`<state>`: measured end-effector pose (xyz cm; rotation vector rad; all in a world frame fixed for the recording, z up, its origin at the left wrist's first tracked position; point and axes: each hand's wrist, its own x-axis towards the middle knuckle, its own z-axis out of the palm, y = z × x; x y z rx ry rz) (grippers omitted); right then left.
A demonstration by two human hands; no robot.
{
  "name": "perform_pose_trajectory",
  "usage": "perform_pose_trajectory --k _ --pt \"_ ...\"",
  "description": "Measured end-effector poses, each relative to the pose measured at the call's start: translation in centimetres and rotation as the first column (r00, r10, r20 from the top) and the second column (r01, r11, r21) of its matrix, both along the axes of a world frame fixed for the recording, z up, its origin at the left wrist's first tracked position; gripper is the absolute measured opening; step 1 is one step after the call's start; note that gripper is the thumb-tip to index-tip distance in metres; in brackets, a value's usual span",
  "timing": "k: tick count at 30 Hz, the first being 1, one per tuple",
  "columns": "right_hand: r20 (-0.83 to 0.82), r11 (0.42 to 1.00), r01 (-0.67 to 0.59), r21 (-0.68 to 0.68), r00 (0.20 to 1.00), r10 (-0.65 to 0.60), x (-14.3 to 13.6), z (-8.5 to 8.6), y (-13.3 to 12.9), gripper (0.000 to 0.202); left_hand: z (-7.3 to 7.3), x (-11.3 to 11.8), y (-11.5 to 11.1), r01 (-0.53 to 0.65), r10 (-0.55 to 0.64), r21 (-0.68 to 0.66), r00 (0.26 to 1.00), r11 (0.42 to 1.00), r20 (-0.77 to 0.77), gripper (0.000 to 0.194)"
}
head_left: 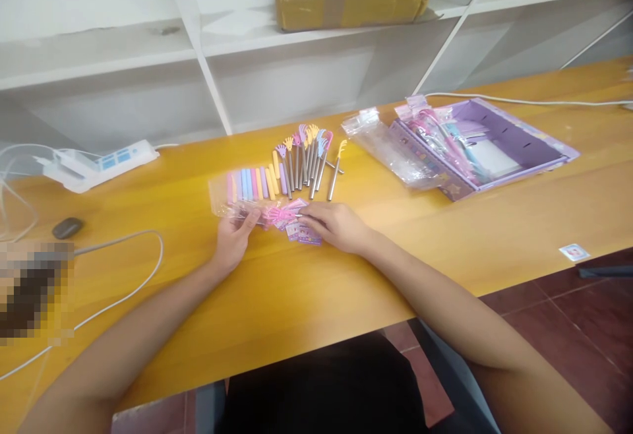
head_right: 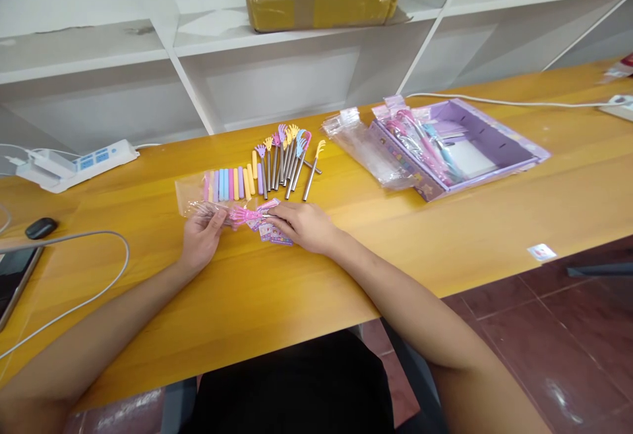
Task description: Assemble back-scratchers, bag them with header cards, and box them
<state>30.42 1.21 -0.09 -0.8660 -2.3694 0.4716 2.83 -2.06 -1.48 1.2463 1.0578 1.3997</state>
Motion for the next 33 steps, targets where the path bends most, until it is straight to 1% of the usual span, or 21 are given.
perform_pose_trajectory --k 4,8,12,15,17,19,22,24,26,29,33 --pt "-0.022 1.000 -0.001 -0.003 1.000 0.001 0.1 -0.1 0.1 0.043 -0.2 0.0 0.2 0.063 -0.061 -0.044 0.997 0.997 0.039 0.037" --pt "-0.035 1.000 0.005 0.011 0.999 -0.005 0.2 -0.1 0.3 0.042 -0.3 -0.1 0.1 0.093 -0.091 -0.086 0.995 0.992 0.035 0.041" --pt "-0.049 1.000 -0.021 0.008 0.999 0.022 0.1 -0.3 0.2 0.041 0.3 0.0 -0.1 0.140 -0.147 -0.103 0.987 0.985 -0.071 0.043" --pt "-0.066 0.998 -0.038 -0.040 0.997 0.035 -0.2 -0.3 -0.1 0.039 0.8 0.1 -0.3 0.167 -0.180 -0.101 0.974 0.981 -0.141 0.042" --pt "-0.073 0.995 -0.032 -0.093 0.997 0.025 -0.3 -0.1 -0.3 0.039 0.9 0.2 -0.5 0.155 -0.171 -0.102 0.971 0.983 -0.170 0.041" --pt "-0.075 0.988 -0.010 -0.153 0.997 -0.001 -0.4 0.2 -0.5 0.043 0.8 0.2 -0.6 0.113 -0.126 -0.090 0.979 0.990 -0.161 0.040" --pt "-0.064 0.976 0.031 -0.216 0.997 -0.046 -0.2 0.6 -0.4 0.050 0.5 0.2 -0.5 0.028 -0.029 -0.034 0.998 0.999 -0.050 0.038" --pt "-0.068 0.971 0.047 -0.235 0.996 -0.064 -0.1 0.8 -0.3 0.046 0.5 0.1 -0.3 -0.023 0.023 0.005 0.999 1.000 0.040 0.038" --pt "-0.084 0.964 0.043 -0.261 0.994 -0.067 0.0 0.9 -0.3 0.044 0.3 0.0 0.0 -0.048 0.047 0.015 0.994 0.999 0.102 0.039" --pt "-0.123 0.952 -0.009 -0.305 0.992 -0.031 -0.1 1.0 -0.4 0.045 -0.2 -0.3 0.2 -0.003 0.004 -0.007 0.994 1.000 0.108 0.039" --pt "-0.144 0.940 -0.045 -0.339 0.990 -0.004 -0.5 0.9 -0.9 0.048 -0.9 -0.5 0.0 0.067 -0.068 -0.069 0.998 0.995 -0.013 0.041"
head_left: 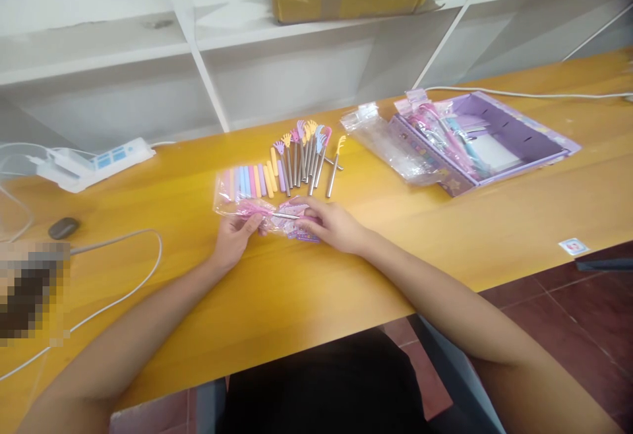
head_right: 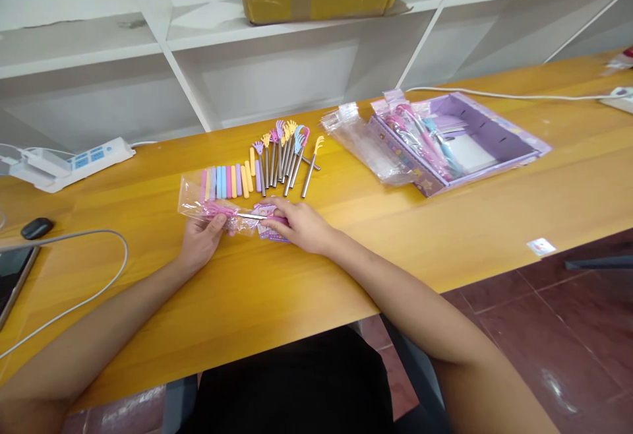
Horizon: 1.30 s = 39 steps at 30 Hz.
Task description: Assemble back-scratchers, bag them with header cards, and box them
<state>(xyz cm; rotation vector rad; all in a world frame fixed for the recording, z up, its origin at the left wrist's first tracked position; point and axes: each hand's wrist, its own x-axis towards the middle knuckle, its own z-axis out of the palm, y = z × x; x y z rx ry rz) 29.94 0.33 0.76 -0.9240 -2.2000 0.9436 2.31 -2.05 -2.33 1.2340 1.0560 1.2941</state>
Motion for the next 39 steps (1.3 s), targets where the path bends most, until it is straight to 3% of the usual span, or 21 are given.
perform_pose_trajectory --k 11,14,17,20,24,29,31,35,39 --pt "0.014 0.999 -0.001 -0.041 1.000 0.001 -1.4 -0.5 -1.2 0.058 2.0 1.0 -1.2 0.143 -0.155 -0.068 0.960 0.987 -0.232 0.052" --pt "0.041 0.999 0.008 -0.044 0.999 -0.006 -1.4 -0.1 -1.3 0.057 2.0 0.9 -1.4 0.022 -0.023 -0.006 0.983 1.000 -0.183 0.050" --pt "0.052 1.000 0.005 -0.020 0.999 -0.004 -1.1 0.1 -1.2 0.049 1.9 0.8 -1.0 -0.163 0.164 0.063 0.986 0.985 -0.006 0.045" --pt "0.049 1.000 0.003 0.020 0.999 -0.004 -0.8 0.1 -0.9 0.046 1.9 0.6 -0.2 -0.247 0.237 0.056 0.961 0.967 0.142 0.042" --pt "0.060 0.999 -0.033 0.028 0.998 0.032 -0.7 -0.2 -0.8 0.046 1.8 0.5 0.2 -0.140 0.138 0.009 0.983 0.990 0.122 0.043" --pt "0.101 0.997 -0.082 0.017 0.992 0.080 -1.2 -0.5 -1.3 0.055 2.0 0.5 -0.5 0.120 -0.131 -0.083 0.982 0.989 -0.134 0.047" --pt "0.110 0.995 -0.097 0.018 0.989 0.094 -1.4 -0.5 -1.5 0.058 2.0 0.6 -0.8 0.167 -0.183 -0.111 0.970 0.980 -0.158 0.049" --pt "0.074 0.994 -0.105 0.005 0.992 0.104 -1.3 -0.5 -1.3 0.058 1.6 0.7 -0.6 0.073 -0.077 -0.096 0.997 0.993 -0.031 0.046" --pt "-0.047 0.990 -0.142 0.003 0.989 0.142 -0.9 -0.9 -0.7 0.041 1.7 0.8 0.1 -0.051 0.070 -0.131 0.986 0.990 0.150 0.045"
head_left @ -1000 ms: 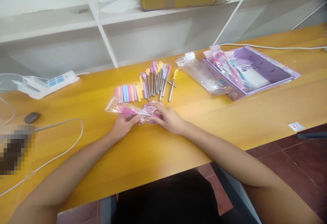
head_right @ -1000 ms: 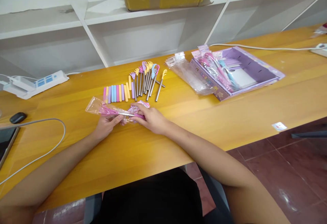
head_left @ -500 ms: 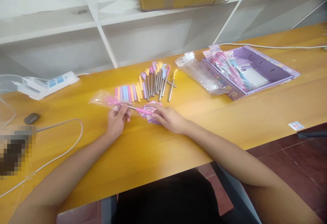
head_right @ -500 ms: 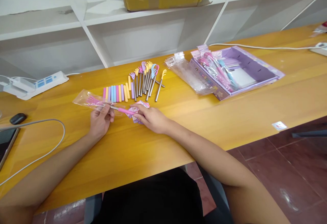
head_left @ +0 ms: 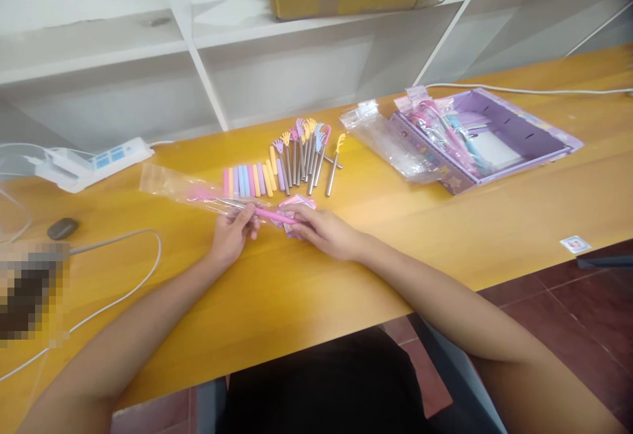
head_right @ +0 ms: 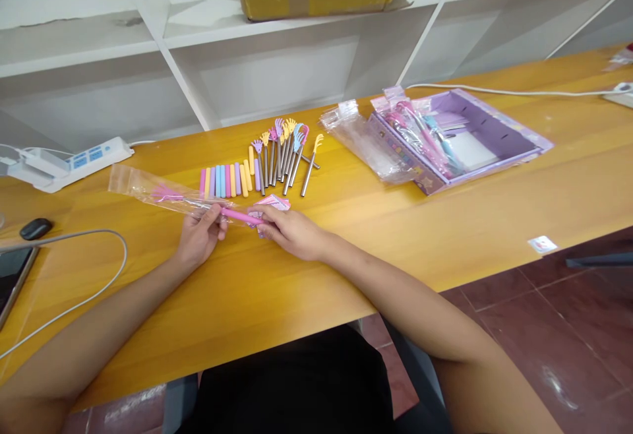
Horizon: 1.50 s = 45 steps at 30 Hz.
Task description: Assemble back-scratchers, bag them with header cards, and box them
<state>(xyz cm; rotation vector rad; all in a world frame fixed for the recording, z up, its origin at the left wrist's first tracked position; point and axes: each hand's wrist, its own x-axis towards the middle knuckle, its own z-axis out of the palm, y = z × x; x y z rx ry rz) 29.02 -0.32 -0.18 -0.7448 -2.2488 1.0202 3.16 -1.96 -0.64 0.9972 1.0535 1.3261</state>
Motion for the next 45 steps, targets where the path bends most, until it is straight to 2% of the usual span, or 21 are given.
perform_pose_trajectory --k 4,9,13,16,22,27,31,35,41,45 --pt "-0.056 0.999 -0.046 0.004 0.997 0.046 0.1 -0.5 0.4 0.028 0.4 -0.1 0.3 0.009 -0.008 -0.017 0.999 1.000 0.050 0.046" --pt "-0.081 1.000 0.003 0.023 0.997 -0.001 0.0 -0.8 0.5 0.013 -0.1 -0.5 -0.3 0.208 -0.210 -0.032 0.975 0.978 -0.076 0.047" --pt "-0.069 0.999 -0.022 0.038 0.997 0.025 0.1 -1.1 0.4 0.023 -0.3 -0.4 -1.0 0.331 -0.333 -0.038 0.939 0.943 -0.089 0.049" --pt "-0.083 0.996 -0.044 0.074 0.995 0.050 0.2 -1.1 0.4 0.027 0.0 -0.1 -1.1 0.308 -0.309 -0.025 0.950 0.951 -0.051 0.047" --pt "-0.087 0.995 -0.086 0.058 0.992 0.090 0.4 -0.5 0.4 0.016 0.6 0.4 -0.6 0.226 -0.225 -0.062 0.974 0.972 0.023 0.050" --pt "-0.079 0.998 -0.039 0.042 0.996 0.042 0.2 -0.6 0.1 0.016 0.1 0.0 -0.5 0.285 -0.287 -0.092 0.958 0.954 -0.015 0.052" --pt "-0.063 0.996 0.043 0.075 0.997 -0.038 -0.1 -0.6 -0.2 0.026 -0.3 -0.4 -0.8 0.399 -0.410 -0.106 0.905 0.911 -0.116 0.055" --pt "-0.059 0.996 0.040 0.082 0.998 -0.035 -0.2 -0.6 -0.5 0.034 0.1 -0.3 -1.2 0.508 -0.520 -0.116 0.823 0.854 -0.229 0.054" --pt "-0.023 0.984 0.047 0.173 0.999 -0.044 -0.4 -0.9 -0.7 0.051 0.2 0.2 -2.0 0.508 -0.522 -0.144 0.765 0.849 -0.376 0.052" --pt "0.003 0.979 -0.022 0.204 1.000 0.022 -0.4 -1.0 -0.8 0.058 0.4 0.4 -2.5 0.514 -0.534 -0.181 0.705 0.838 -0.467 0.050"
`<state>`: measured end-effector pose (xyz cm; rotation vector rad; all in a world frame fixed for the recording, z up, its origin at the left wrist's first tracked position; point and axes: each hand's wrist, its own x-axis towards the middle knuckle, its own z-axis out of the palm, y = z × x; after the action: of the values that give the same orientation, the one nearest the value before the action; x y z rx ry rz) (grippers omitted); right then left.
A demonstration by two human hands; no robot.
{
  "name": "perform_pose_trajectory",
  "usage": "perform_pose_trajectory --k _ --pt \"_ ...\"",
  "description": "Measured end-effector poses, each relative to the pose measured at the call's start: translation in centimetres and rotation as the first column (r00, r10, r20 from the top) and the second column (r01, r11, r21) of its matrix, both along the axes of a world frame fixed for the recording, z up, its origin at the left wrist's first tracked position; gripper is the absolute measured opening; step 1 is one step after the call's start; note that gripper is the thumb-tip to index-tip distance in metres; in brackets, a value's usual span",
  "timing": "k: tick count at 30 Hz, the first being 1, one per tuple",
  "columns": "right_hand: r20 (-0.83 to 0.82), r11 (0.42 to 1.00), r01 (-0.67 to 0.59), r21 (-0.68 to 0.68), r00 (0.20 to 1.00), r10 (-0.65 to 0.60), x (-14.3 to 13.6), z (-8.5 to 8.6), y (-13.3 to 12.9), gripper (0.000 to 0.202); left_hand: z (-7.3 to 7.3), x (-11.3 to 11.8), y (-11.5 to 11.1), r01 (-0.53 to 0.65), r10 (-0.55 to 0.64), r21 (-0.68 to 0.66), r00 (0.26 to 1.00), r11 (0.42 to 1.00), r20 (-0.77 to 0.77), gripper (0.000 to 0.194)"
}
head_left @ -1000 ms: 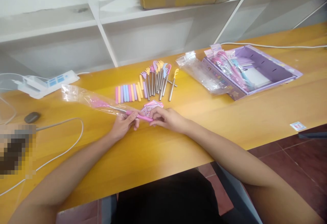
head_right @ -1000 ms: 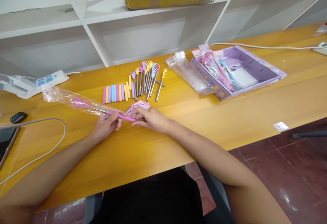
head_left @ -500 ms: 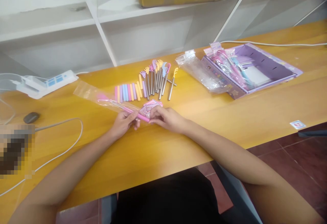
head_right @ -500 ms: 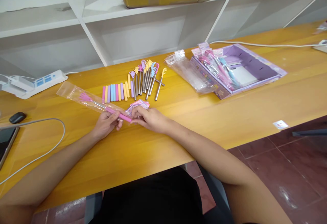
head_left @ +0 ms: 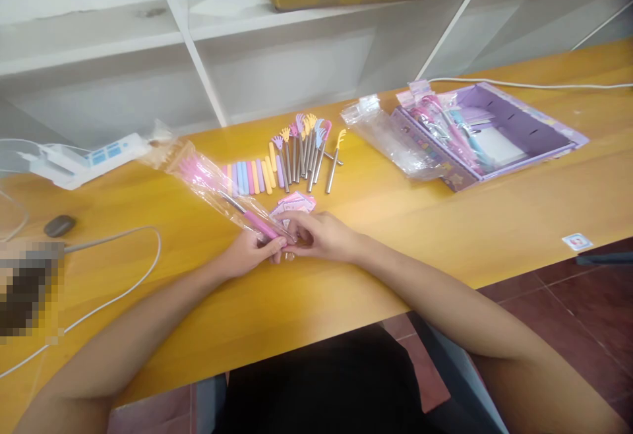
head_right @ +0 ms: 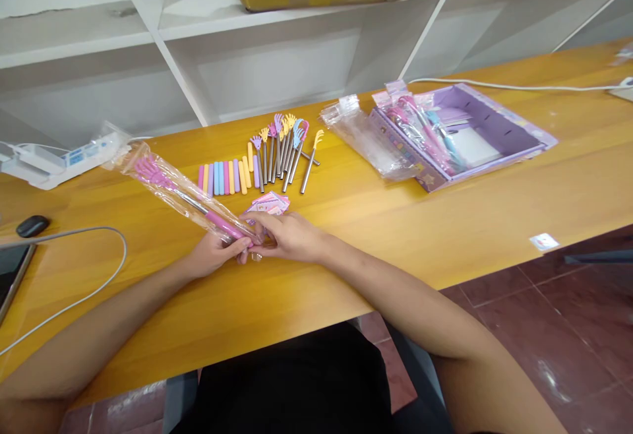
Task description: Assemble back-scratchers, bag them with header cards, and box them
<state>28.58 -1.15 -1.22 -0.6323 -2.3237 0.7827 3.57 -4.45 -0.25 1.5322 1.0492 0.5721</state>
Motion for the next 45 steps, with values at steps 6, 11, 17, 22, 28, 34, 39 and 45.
perform_pose_trajectory --k 6,11,17,22,28,34,39,45 --pt "0.015 0.997 -0.076 -0.009 0.997 0.076 0.0 0.6 -0.1 0.074 0.1 -0.2 -0.1 0.064 -0.063 0.026 0.997 0.998 -0.045 0.048" --pt "0.020 0.990 -0.140 0.002 0.990 0.140 0.0 0.7 -0.3 0.080 -0.5 -0.5 -0.1 0.096 -0.093 0.044 0.994 0.994 -0.061 0.045" --pt "0.033 0.996 -0.065 0.056 0.997 0.063 -0.3 0.3 -0.4 0.075 0.4 0.0 0.0 0.103 -0.101 0.070 0.994 0.992 -0.042 0.043" --pt "0.095 0.996 -0.050 0.069 0.995 0.043 -0.4 0.0 -0.6 0.069 1.0 0.2 0.2 0.107 -0.108 0.084 0.994 0.991 0.007 0.047" --pt "0.043 1.000 -0.016 -0.005 0.999 0.017 0.3 0.8 -0.1 0.070 0.2 -0.3 0.7 0.058 -0.050 -0.041 0.982 0.997 0.184 0.051" --pt "-0.060 0.998 -0.005 0.061 0.998 0.008 0.9 1.3 0.6 0.052 0.0 -0.5 1.4 -0.038 0.085 -0.170 0.956 0.985 0.280 0.050" --pt "-0.113 0.965 -0.027 0.260 0.992 0.058 0.4 1.1 0.6 0.026 -0.2 -0.6 1.8 -0.080 0.137 -0.192 0.940 0.978 0.311 0.052" --pt "-0.141 0.960 -0.052 0.277 0.986 0.094 0.4 0.9 0.5 0.008 0.1 -0.6 1.7 -0.036 0.052 -0.087 0.979 0.996 0.196 0.055"
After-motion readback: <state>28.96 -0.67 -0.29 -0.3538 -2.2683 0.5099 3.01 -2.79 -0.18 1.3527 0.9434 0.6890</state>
